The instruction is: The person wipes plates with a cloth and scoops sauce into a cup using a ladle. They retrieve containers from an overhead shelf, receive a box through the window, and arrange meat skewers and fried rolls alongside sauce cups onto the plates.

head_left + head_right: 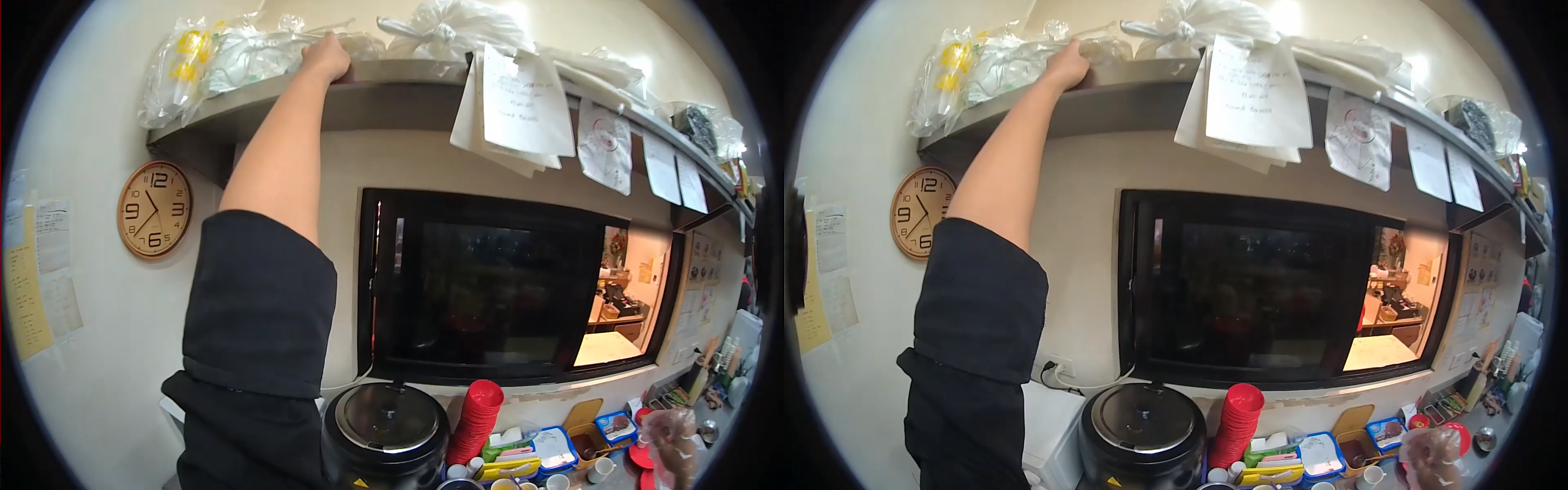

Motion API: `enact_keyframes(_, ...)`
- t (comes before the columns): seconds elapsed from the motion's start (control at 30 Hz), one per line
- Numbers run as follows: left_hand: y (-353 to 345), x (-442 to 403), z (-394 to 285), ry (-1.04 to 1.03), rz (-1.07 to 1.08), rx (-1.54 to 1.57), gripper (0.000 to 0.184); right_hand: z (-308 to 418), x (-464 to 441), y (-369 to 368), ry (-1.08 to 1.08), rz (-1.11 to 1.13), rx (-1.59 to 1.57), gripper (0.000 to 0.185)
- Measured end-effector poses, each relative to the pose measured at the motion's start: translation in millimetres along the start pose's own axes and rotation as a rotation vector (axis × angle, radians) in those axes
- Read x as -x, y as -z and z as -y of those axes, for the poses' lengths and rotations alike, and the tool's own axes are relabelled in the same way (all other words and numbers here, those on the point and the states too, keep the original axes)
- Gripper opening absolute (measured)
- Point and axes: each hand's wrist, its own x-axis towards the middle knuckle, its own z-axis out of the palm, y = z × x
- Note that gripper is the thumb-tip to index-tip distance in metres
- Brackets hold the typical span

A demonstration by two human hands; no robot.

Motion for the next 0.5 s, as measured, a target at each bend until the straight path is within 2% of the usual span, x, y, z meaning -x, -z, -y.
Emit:
enact_keyframes(0.03,5.7,-3.6,2.3,-0.003,0.152,-0.032,0.058,-5.0,-1.3,-1.3,-0.058,-0.009,-0.104,0.017)
enact_keyframes(0.07,5.0,-14.4,11.5,0.003,0.168,-0.051,0.058,1.2,-7.2,-5.5,-0.027,-0.051,-0.035,0.015)
enact_keyframes(0.13,11.2,-31.8,22.4,0.245,0.216,0.323,0.074,13.6,-21.9,-11.4,-0.031,-0.023,-0.078,0.014)
enact_keyframes(0.17,21.5,-24.7,8.6,0.245,0.22,0.313,0.074,4.4,-25.6,-13.6,-0.034,-0.015,-0.084,0.014)
enact_keyframes(0.23,39.8,-15.4,-22.9,0.554,-0.23,1.052,0.046,-19.9,-37.9,-21.3,0.071,-0.06,0.197,0.015)
enact_keyframes(0.27,35.2,-21.1,-11.1,0.547,-0.23,1.043,0.046,-19.6,-41.0,-27.4,0.073,-0.057,0.186,0.015)
enact_keyframes(0.33,18.7,-50.3,45.6,0.142,-0.192,1.395,0.036,-10.2,-46.3,-40.4,0.053,0.025,0.166,0.016)
enact_keyframes(0.37,33.6,-43.2,47.5,-0.043,-0.006,1.474,0.025,-10.3,-48.4,-47.7,-0.06,0.05,0.045,0.015)
enact_keyframes(0.4,39.4,-36.1,42.3,0.008,-0.049,1.433,0.026,-12.5,-50.0,-53.0,-0.059,0.052,0.039,0.015)
enact_keyframes(0.47,84.6,37.2,-15.8,0.115,-0.126,1.35,0.027,-18.6,-51.0,-61.7,-0.065,0.091,0.043,0.015)
enact_keyframes(0.5,81.4,17.4,3.4,0.052,-0.153,1.374,0.033,-25.6,-53.5,-64.8,-0.065,0.093,0.041,0.015)
